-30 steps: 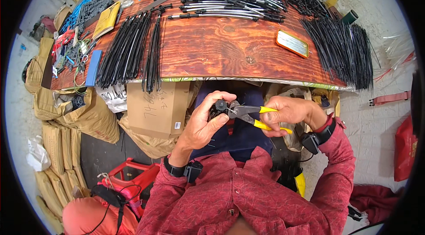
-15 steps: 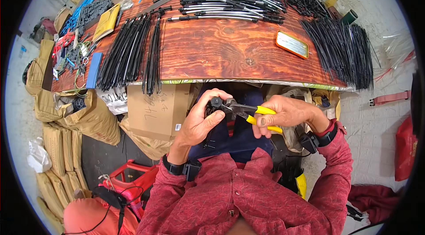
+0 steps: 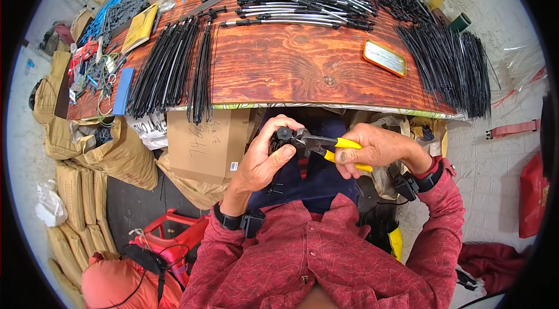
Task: Assembling black wires by attaching small components and using pliers to crimp or secure them.
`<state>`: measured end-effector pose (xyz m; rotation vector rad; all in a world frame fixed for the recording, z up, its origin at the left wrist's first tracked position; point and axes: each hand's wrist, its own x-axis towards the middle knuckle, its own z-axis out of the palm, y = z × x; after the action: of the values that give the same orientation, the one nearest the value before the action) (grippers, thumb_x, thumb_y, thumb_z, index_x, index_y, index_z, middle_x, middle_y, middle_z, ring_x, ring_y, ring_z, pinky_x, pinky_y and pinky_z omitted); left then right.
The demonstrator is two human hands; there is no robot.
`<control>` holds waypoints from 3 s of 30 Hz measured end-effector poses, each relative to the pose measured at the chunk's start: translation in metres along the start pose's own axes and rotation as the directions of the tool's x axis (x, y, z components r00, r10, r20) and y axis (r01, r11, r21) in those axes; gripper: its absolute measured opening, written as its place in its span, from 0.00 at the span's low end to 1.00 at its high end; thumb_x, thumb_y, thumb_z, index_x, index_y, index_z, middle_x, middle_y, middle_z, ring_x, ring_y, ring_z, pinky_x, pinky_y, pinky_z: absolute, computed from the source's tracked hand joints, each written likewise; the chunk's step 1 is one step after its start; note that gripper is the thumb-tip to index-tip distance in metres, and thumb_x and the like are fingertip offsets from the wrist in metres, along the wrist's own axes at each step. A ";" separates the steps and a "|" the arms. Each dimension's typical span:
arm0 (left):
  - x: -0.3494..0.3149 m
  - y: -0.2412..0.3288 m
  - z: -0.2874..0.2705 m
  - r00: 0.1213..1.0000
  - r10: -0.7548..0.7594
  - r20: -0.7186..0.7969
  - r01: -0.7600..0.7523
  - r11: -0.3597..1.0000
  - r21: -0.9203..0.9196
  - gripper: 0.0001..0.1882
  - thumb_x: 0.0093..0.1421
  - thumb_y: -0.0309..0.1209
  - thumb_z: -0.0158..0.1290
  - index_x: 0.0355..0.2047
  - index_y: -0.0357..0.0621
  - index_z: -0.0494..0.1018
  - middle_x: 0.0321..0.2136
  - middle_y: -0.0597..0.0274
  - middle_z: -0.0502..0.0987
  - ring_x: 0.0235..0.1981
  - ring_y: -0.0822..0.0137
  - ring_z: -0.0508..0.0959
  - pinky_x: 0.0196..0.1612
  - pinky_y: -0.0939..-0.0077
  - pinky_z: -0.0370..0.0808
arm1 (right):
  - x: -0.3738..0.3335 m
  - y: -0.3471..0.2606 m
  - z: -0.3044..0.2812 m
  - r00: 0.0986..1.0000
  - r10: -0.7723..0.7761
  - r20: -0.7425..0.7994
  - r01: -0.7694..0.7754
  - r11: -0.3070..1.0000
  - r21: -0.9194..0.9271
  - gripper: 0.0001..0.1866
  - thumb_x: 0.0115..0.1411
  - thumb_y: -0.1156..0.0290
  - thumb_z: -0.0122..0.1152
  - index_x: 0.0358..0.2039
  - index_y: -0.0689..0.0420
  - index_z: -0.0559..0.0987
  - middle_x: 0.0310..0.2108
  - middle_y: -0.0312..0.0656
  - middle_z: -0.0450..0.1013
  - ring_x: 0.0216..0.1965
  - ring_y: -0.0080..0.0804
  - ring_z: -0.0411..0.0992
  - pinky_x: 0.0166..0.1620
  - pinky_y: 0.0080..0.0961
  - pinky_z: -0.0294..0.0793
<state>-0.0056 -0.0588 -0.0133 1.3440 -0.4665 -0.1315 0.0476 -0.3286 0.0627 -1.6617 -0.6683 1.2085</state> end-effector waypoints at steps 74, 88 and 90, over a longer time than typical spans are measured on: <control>0.003 -0.019 -0.010 0.993 0.069 -0.100 -0.081 0.989 -0.126 0.26 0.65 0.43 0.60 0.54 0.35 0.70 0.45 0.60 0.70 0.46 0.69 0.70 0.54 0.72 0.66 | 0.009 0.054 0.019 0.952 0.011 0.306 -0.237 0.658 0.714 0.49 0.68 0.28 0.28 0.49 0.66 0.76 0.17 0.34 0.65 0.12 0.20 0.61 0.14 0.17 0.60; -0.001 -0.033 -0.030 0.982 -0.020 -0.189 -0.043 0.945 -0.323 0.27 0.65 0.45 0.60 0.53 0.35 0.68 0.43 0.54 0.72 0.39 0.69 0.72 0.42 0.78 0.69 | 0.036 0.041 0.027 0.984 -0.006 0.180 -0.110 0.772 0.627 0.48 0.69 0.29 0.33 0.46 0.69 0.76 0.17 0.36 0.65 0.11 0.22 0.61 0.16 0.19 0.62; -0.001 -0.033 -0.031 0.984 -0.012 -0.177 -0.050 0.939 -0.341 0.27 0.65 0.45 0.60 0.53 0.36 0.68 0.42 0.55 0.71 0.39 0.69 0.71 0.41 0.78 0.69 | 0.039 0.039 0.028 0.988 -0.021 0.156 -0.078 0.794 0.602 0.48 0.69 0.29 0.32 0.45 0.70 0.76 0.17 0.37 0.65 0.11 0.21 0.62 0.16 0.19 0.62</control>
<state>0.0112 -0.0377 -0.0500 0.9960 -0.2888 -0.0724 0.0324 -0.3019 0.0089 -1.0418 -0.2877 1.4015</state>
